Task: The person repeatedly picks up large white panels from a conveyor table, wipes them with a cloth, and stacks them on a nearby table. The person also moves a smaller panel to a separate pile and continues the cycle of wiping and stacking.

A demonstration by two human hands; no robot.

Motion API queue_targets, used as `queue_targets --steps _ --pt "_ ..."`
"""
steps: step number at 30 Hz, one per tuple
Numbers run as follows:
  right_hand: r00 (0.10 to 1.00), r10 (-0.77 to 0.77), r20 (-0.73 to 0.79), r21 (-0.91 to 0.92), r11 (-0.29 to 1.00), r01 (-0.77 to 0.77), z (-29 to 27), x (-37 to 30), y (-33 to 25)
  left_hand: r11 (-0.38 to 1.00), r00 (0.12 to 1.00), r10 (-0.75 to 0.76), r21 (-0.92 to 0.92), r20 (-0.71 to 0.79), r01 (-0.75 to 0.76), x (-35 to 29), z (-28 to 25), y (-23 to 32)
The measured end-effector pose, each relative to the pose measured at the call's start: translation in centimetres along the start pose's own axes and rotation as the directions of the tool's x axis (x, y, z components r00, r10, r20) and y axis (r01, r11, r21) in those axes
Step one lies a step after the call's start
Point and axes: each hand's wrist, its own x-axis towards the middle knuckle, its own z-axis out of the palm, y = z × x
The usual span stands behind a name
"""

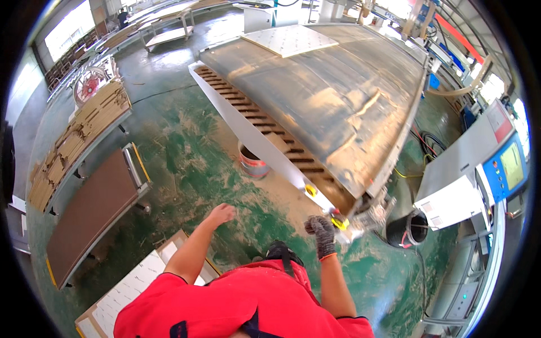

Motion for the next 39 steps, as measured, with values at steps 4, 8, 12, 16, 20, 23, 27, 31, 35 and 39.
queue_targets --steps 4,8,12,16,20,23,27,31,35,39 --pt "0.988 -0.115 0.103 -0.083 0.989 0.124 3.9 12.9 -4.3 0.885 0.968 0.213 0.394 0.136 -0.25 1.4 6.3 13.6" --pt "0.968 -0.229 0.102 0.066 0.972 0.223 9.1 27.7 -8.7 0.9 0.986 0.164 0.413 -0.024 -0.14 4.5 2.1 23.3" --pt "0.979 -0.2 0.049 -0.089 0.975 0.203 14.5 43.9 -14.1 0.903 0.953 0.209 0.418 -0.218 -0.103 8.0 -5.3 33.2" --pt "0.93 -0.364 0.053 -0.492 0.801 0.342 21.0 56.8 -18.0 0.889 0.903 0.313 0.425 -0.295 -0.17 11.2 -9.4 43.1" --pt "0.884 -0.466 0.034 -0.804 0.513 0.302 27.1 67.7 -20.1 0.85 0.879 0.402 0.461 -0.256 -0.254 19.1 -9.6 54.3" --pt "0.916 -0.401 -0.018 -0.884 0.435 0.173 30.0 75.6 -20.0 0.753 0.854 0.507 0.545 -0.12 -0.37 29.2 -8.4 64.5" --pt "0.864 -0.48 -0.148 -0.923 0.38 0.053 32.6 84.2 -18.3 0.595 0.798 0.596 0.622 0.083 -0.509 45.5 -5.8 77.5" --pt "0.874 -0.309 -0.374 -0.879 0.418 -0.228 34.3 90.8 -17.8 0.204 0.663 0.698 0.812 0.27 -0.546 61.6 -2.4 87.3" --pt "0.821 -0.357 -0.446 -0.845 0.469 -0.255 33.8 92.8 -15.7 0.055 0.666 0.701 0.91 0.257 -0.41 73.3 0.5 93.3" --pt "0.821 -0.331 -0.466 -0.648 0.759 -0.062 32.6 93.1 -13.8 0.033 0.766 0.606 0.956 0.214 -0.293 79.0 1.5 95.9"
